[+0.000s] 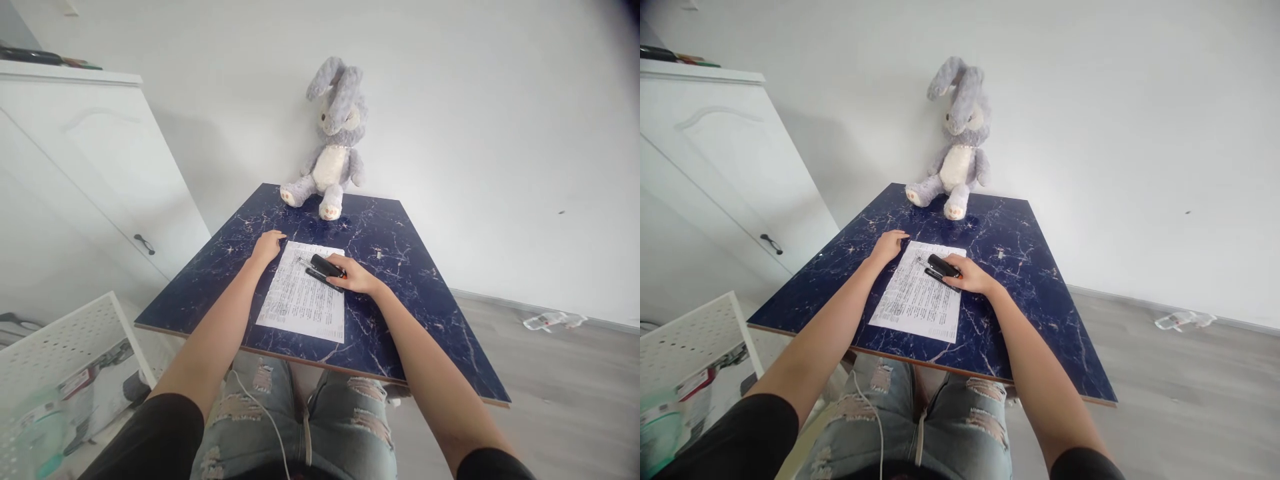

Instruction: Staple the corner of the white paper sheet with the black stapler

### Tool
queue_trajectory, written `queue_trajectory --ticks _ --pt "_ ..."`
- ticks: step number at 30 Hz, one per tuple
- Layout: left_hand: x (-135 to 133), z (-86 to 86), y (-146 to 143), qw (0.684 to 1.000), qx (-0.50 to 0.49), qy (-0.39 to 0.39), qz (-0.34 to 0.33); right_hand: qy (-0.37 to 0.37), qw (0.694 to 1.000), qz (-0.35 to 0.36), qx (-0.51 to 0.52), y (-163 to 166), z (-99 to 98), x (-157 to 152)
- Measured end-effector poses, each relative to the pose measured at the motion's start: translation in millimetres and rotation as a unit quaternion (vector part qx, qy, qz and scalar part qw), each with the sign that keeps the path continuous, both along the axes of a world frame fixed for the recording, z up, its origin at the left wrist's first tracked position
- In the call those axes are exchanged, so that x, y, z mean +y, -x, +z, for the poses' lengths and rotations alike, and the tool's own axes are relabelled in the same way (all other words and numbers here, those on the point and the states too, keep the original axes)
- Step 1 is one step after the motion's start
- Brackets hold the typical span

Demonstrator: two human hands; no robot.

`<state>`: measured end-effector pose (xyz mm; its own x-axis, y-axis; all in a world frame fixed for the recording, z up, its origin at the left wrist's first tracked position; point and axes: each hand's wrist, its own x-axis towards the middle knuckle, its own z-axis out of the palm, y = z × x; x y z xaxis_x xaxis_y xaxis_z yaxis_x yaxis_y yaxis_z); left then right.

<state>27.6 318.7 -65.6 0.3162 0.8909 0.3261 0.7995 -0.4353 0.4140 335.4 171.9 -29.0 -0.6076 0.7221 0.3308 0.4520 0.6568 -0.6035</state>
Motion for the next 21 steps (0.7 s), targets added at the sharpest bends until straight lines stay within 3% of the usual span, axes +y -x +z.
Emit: queue_trajectory --ticks 3,5,9,11,17,21 --pt "-2.9 4.5 0.4 0.998 -0.055 -0.015 0.009 0.003 1.0 -0.011 -0.007 -1.1 -0.5 0.1" --pt "-9.4 9.7 -5.0 0.989 -0.147 -0.01 -0.017 0.003 1.0 -0.019 -0.009 -3.9 -3.4 2.0" --pt "-29.3 17.2 -26.8 0.911 -0.364 0.089 -0.17 -0.002 0.998 -0.068 -0.003 -14.3 -10.5 8.2" --pt "-38.0 17.9 -36.7 0.897 -0.368 0.113 -0.219 -0.004 0.996 -0.093 0.0 -19.9 -12.4 10.3" --pt "-48.1 16.4 -50.2 0.907 -0.314 0.11 -0.258 -0.004 0.995 -0.104 0.006 -25.9 -13.6 11.1" --pt "-50.2 18.0 -57.4 0.873 -0.4 0.118 -0.254 0.002 0.995 -0.101 0.01 -25.0 -15.6 12.5"
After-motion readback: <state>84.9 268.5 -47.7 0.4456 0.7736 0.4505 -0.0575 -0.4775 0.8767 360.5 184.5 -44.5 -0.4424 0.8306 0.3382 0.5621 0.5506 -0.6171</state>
